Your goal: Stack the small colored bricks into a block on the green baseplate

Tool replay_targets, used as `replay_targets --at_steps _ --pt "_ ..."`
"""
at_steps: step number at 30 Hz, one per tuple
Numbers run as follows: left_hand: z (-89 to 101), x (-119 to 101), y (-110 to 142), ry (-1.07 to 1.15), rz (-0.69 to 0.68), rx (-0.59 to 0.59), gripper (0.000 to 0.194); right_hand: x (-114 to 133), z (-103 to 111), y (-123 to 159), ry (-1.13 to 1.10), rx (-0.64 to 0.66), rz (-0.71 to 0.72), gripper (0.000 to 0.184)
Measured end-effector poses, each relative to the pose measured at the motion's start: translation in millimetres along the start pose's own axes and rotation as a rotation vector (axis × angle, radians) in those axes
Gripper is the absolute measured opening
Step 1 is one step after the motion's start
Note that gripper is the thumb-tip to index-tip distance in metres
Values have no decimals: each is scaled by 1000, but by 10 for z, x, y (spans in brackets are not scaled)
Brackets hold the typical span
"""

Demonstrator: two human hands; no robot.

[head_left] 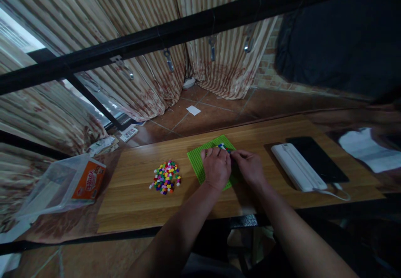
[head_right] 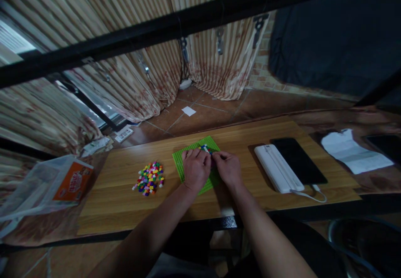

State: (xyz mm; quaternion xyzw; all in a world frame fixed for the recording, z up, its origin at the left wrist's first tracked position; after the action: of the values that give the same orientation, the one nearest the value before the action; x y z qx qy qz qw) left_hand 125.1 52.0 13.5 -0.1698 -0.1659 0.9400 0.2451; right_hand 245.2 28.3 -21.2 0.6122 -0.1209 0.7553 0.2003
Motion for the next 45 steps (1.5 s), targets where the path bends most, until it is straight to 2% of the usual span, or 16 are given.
replay_targets --at_steps 5,9,12,15,19,23,32,38,41,45 --pt "59 45 68 48 30 30 21 -22 4 -7 7 36 45 34" --pt "272 187 242 121 39 -16 17 -97 33 -38 49 19 48 39" --pt "460 409 438 112 69 -38 16 -139 62 -56 43 15 33 43" --pt "586 716 686 59 129 -12 17 -133 113 -43 33 -23 27 38" --pt "695 1126 1044 -23 248 15 15 -95 167 8 48 -67 27 31" --pt "745 1325 1262 -57 289 62 15 -80 163 48 97 -77 45 31" --pt "663 1285 1232 -178 270 125 11 -102 162 56 167 -57 72 30" --pt "662 1269 1168 -208 270 112 14 -90 167 51 169 -61 57 32" --pt "699 1235 1134 -164 246 99 14 -73 163 43 154 -61 48 36" --pt "736 1074 998 24 204 64 10 -45 152 38 125 -50 67 35"
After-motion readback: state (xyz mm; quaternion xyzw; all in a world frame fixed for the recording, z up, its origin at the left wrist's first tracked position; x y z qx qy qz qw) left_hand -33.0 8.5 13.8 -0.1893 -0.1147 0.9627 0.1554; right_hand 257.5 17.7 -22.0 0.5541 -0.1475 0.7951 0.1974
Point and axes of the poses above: each hand's wrist, its own y-axis away from the middle knuckle, its own z-axis out of the back of the hand, x = y × z, the point moved 4 cm from there along -y, towards the middle knuckle, and after that the axes turned 3 degrees about x, right-handed, at the moved point
